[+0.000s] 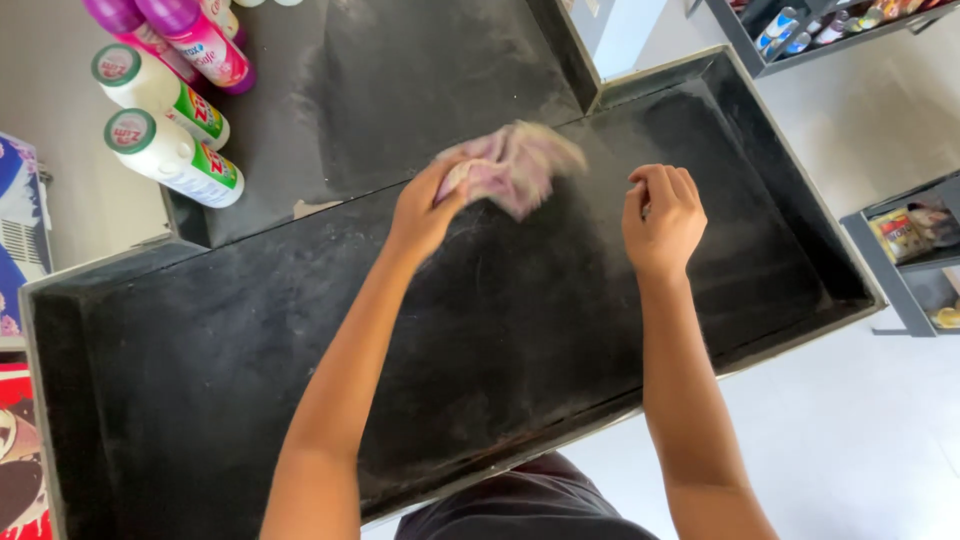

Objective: Wiping down a checkout counter in a grocery store with a cleaning cloth.

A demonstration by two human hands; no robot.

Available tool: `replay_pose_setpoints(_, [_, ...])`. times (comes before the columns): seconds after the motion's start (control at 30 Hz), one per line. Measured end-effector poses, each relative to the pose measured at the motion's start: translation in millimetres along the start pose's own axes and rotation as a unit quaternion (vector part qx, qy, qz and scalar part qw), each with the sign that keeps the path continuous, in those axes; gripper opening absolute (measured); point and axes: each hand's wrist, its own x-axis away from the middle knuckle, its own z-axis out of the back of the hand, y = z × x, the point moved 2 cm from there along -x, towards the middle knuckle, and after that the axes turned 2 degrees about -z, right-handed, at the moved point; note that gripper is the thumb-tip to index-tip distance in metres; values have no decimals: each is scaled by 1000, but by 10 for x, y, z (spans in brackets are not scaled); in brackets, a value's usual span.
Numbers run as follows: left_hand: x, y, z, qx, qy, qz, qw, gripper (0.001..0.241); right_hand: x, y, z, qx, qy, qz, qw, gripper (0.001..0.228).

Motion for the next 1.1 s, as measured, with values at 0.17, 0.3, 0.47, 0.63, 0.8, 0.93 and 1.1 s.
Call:
replay_pose_setpoints(0.17, [-287, -174, -475, -268, -5, -262, 927, 42, 4, -100, -48, 5, -6, 37, 999, 15])
replay_pose_setpoints(0.3, [282, 155, -709, -292, -12, -277, 915, 26, 29, -35, -46, -15, -16, 27, 999, 14])
replay_pose_setpoints(0.47, [1663, 1468, -166, 82, -303, -244, 918, 39, 89, -4, -109, 3, -14, 34, 999, 16])
replay_pose_setpoints(0.63, [2177, 911, 296, 322, -347, 55, 879, 26, 162, 42, -181, -5, -25, 35, 999, 17])
replay_pose_setpoints(0.8, [1678, 1107, 1496, 304, -102, 201, 926, 22, 190, -11, -133, -65, -49, 18, 997, 17])
replay_pose_setpoints(0.93, [1326, 603, 1924, 25, -32, 47, 998, 44, 190, -182, -73, -114, -49, 5, 992, 17])
replay_pose_setpoints(1.1, [1087, 115, 927, -312, 52, -154, 936, 77, 155, -372, -63, -86, -65, 35, 994, 16])
